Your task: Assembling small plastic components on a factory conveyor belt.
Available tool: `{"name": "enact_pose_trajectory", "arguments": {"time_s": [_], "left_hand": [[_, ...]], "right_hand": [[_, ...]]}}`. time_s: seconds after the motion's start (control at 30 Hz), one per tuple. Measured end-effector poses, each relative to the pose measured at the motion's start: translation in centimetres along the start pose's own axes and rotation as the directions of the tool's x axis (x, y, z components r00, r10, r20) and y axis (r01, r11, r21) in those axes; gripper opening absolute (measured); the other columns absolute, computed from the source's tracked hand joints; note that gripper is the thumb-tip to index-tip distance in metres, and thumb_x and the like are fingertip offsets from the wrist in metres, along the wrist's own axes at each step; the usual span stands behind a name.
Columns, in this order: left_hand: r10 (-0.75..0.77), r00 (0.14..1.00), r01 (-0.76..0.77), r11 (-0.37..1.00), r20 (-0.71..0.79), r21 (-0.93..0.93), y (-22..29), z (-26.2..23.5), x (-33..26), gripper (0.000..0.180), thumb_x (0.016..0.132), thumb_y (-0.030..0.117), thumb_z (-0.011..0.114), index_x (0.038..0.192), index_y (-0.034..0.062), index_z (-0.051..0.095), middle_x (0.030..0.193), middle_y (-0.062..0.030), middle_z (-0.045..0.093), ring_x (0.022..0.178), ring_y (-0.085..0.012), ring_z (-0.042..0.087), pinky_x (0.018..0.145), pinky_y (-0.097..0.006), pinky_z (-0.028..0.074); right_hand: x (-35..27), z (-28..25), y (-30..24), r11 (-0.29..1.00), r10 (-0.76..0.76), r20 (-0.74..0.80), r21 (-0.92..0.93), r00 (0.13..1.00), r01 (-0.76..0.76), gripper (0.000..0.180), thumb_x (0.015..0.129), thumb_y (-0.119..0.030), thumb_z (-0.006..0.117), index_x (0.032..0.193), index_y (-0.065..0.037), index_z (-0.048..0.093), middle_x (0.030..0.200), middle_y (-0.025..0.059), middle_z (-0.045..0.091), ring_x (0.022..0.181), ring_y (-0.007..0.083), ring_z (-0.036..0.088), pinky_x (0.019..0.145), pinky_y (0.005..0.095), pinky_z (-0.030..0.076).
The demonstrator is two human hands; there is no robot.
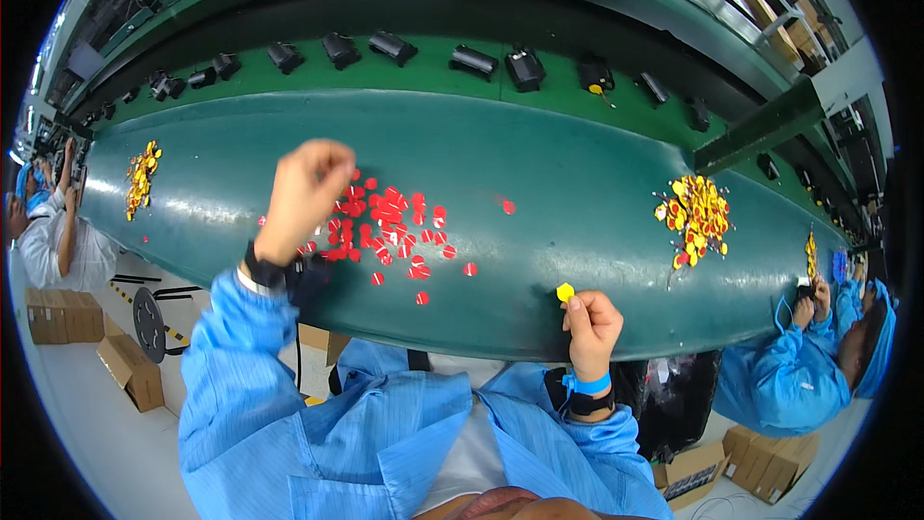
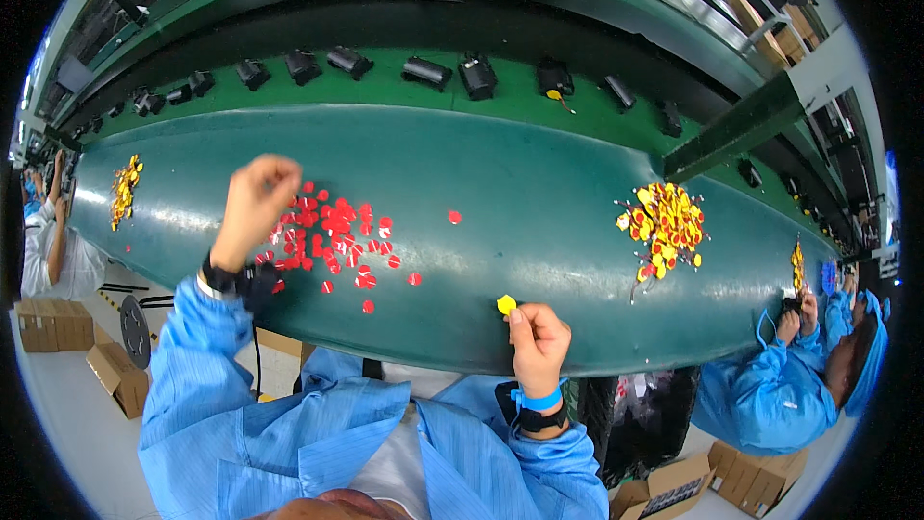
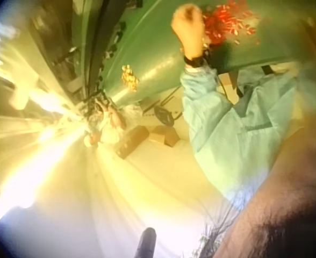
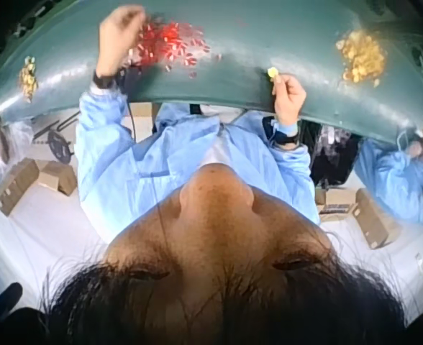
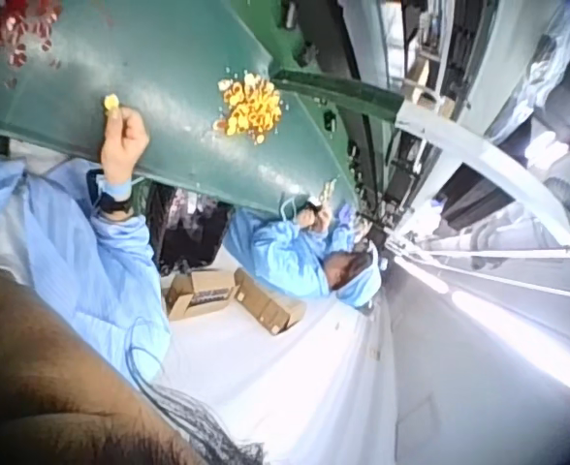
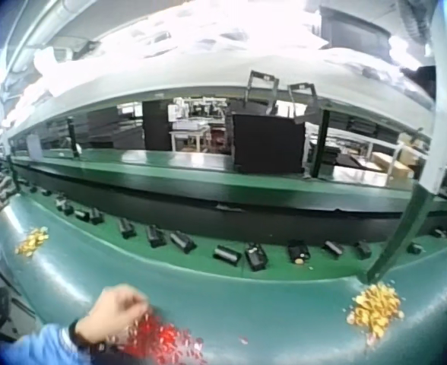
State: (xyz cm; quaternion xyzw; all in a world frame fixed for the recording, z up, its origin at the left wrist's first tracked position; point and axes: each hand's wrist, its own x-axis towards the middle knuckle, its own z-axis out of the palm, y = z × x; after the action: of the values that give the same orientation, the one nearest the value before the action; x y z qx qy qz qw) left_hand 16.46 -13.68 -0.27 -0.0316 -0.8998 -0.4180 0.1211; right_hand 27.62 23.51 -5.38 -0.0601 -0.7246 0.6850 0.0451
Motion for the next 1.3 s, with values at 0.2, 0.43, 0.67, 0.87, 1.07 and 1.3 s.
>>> {"name": "enact_pose_trajectory", "arguments": {"time_s": [0.2, 0.43, 0.67, 0.87, 1.07, 1.3], "left_hand": [[-0.507, 0.859, 0.506, 0.822, 0.068, -0.262, -2.8, 2.0, 15.4, 0.042, 0.085, 0.037, 0.064, 0.089, -0.0053, 0.062, 0.071, -0.0083, 0.059, 0.052, -0.0105, 0.052, 0.041, -0.025, 0.039], [-0.729, 0.68, 0.614, 0.504, 0.083, -0.607, -5.7, 7.8, 22.3, 0.025, 0.084, 0.025, 0.068, 0.077, 0.0026, 0.059, 0.06, -0.0054, 0.055, 0.042, -0.0096, 0.043, 0.036, -0.024, 0.031], [-0.043, 0.934, 0.267, 0.744, 0.355, -0.612, 6.0, 6.4, 10.6, 0.012, 0.088, 0.013, 0.062, 0.081, 0.0045, 0.058, 0.067, -0.004, 0.062, 0.058, -0.0092, 0.06, 0.053, -0.019, 0.046], [-0.016, 0.802, 0.489, 0.592, 0.598, -0.641, 9.8, 6.7, -3.1, 0.011, 0.086, 0.009, 0.064, 0.092, -0.0004, 0.061, 0.077, -0.0041, 0.062, 0.064, -0.0098, 0.062, 0.058, -0.022, 0.051], [0.002, 0.831, 0.475, 0.516, 0.556, -0.713, 9.3, 10.0, -10.2, 0.013, 0.082, 0.005, 0.069, 0.084, -0.0017, 0.058, 0.077, -0.0007, 0.056, 0.065, -0.0062, 0.059, 0.057, -0.02, 0.049], [0.085, 0.892, 0.276, 0.675, 0.443, -0.684, 9.4, 11.4, -12.5, 0.015, 0.078, 0.001, 0.069, 0.085, -0.0055, 0.058, 0.08, -0.0018, 0.051, 0.064, -0.004, 0.052, 0.054, -0.02, 0.041]], "right_hand": [[0.0, 0.0, 0.1, 1.0, -0.005, 0.015, -0.01, 1.0, 0.005, 0.016, 0.089, -0.008, 0.057, 0.076, 0.001, 0.056, 0.06, 0.0011, 0.053, 0.051, 0.0054, 0.044, 0.05, 0.02, 0.036], [0.2, 0.1, -0.1, 0.998, -0.067, -0.019, -0.016, 0.998, 0.066, 0.016, 0.088, -0.006, 0.057, 0.073, 0.001, 0.056, 0.06, 0.0024, 0.054, 0.051, 0.0067, 0.048, 0.051, 0.0205, 0.039], [0.0, -0.3, 0.0, 1.0, -0.001, 0.006, -0.019, 1.0, 0.001, 0.015, 0.089, -0.009, 0.057, 0.077, 0.001, 0.058, 0.058, -0.0017, 0.052, 0.051, 0.0032, 0.044, 0.048, 0.0194, 0.036], [0.2, 0.1, -1.7, 0.97, 0.137, 0.043, 0.195, 0.99, -0.143, 0.016, 0.09, -0.011, 0.057, 0.079, 0.0, 0.059, 0.062, -0.0019, 0.053, 0.054, 0.003, 0.043, 0.05, 0.0186, 0.034], [-2.5, 1.9, -6.6, 0.958, 0.103, 0.271, 0.232, 0.957, -0.169, 0.016, 0.09, -0.012, 0.058, 0.08, 0.0, 0.061, 0.063, -0.003, 0.053, 0.056, 0.0019, 0.041, 0.049, 0.0187, 0.029], [-4.3, 2.7, -4.9, 0.986, 0.132, 0.257, 0.064, 0.957, -0.153, 0.017, 0.09, -0.013, 0.059, 0.078, -0.001, 0.062, 0.061, -0.0064, 0.05, 0.055, 0.001, 0.036, 0.048, 0.0194, 0.027]]}}
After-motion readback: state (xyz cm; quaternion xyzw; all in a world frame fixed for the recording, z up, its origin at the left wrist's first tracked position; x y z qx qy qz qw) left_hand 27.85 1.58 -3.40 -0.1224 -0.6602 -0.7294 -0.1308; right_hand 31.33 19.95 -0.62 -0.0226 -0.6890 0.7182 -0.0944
